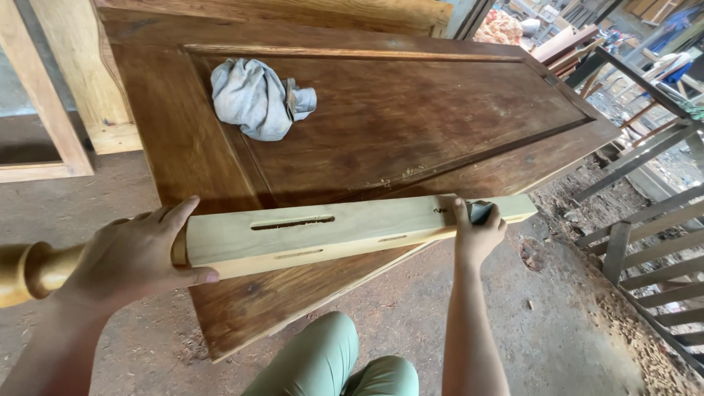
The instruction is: Sand a wooden furniture component using sandpaper.
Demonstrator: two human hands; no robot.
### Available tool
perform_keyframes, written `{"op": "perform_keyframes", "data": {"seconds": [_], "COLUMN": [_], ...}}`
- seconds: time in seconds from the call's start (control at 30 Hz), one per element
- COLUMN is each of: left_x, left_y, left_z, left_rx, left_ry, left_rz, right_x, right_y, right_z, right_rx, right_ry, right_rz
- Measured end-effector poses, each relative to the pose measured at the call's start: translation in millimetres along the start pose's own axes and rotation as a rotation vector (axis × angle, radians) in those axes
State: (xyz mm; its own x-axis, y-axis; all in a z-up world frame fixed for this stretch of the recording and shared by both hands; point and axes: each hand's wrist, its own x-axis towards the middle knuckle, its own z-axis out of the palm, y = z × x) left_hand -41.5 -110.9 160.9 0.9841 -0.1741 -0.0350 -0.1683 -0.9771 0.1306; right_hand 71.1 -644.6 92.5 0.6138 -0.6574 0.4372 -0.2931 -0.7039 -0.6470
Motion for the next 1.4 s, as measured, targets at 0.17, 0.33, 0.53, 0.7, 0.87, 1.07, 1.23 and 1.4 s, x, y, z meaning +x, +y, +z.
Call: {"op": "perform_keyframes", "data": {"seconds": [0.17, 0.33, 0.53, 0.7, 0.87, 1.07, 1.23, 1.4], "left_x": [12.0, 30.9, 64.6, 56.5, 37.3, 33.3, 92.4, 98.5], "left_y": [-10.9, -22.6, -34.7, -33.5, -29.2, -28.7, -81.3, -63.2], "left_z": [4.0, -9.8, -7.1, -6.2, -2.9, -0.3, 46.2, 13.8], "left_rx": [-0.013, -0.105, -0.238, -0.181, -0.197, 0.118, -0.594, -0.494], "left_ry": [-0.173, -0.245, -0.323, -0.3, -0.268, -0.2, -0.266, -0.428], "left_rz": [-0.036, 0.022, -0.055, -0.024, -0.036, 0.082, 0.224, -0.083], "right_x": [6.8, 13.0, 44.0, 38.0, 40.4, 26.7, 35.6, 41.9], "right_y": [36.3, -25.4, -22.0, -30.5, -4.3, -12.8, -33.6, -49.6], "right_z": [34.2, 16.4, 48.7, 36.2, 31.5, 19.1, 41.9, 57.9], "right_rx": [0.32, 0.387, 0.172, 0.072, -0.016, 0.417, 0.354, 0.177], "right_ry": [0.251, 0.093, 0.124, 0.06, 0.093, -0.028, -0.048, -0.009], "right_rz": [-0.273, -0.126, -0.309, -0.238, -0.267, -0.195, -0.319, -0.415]}}
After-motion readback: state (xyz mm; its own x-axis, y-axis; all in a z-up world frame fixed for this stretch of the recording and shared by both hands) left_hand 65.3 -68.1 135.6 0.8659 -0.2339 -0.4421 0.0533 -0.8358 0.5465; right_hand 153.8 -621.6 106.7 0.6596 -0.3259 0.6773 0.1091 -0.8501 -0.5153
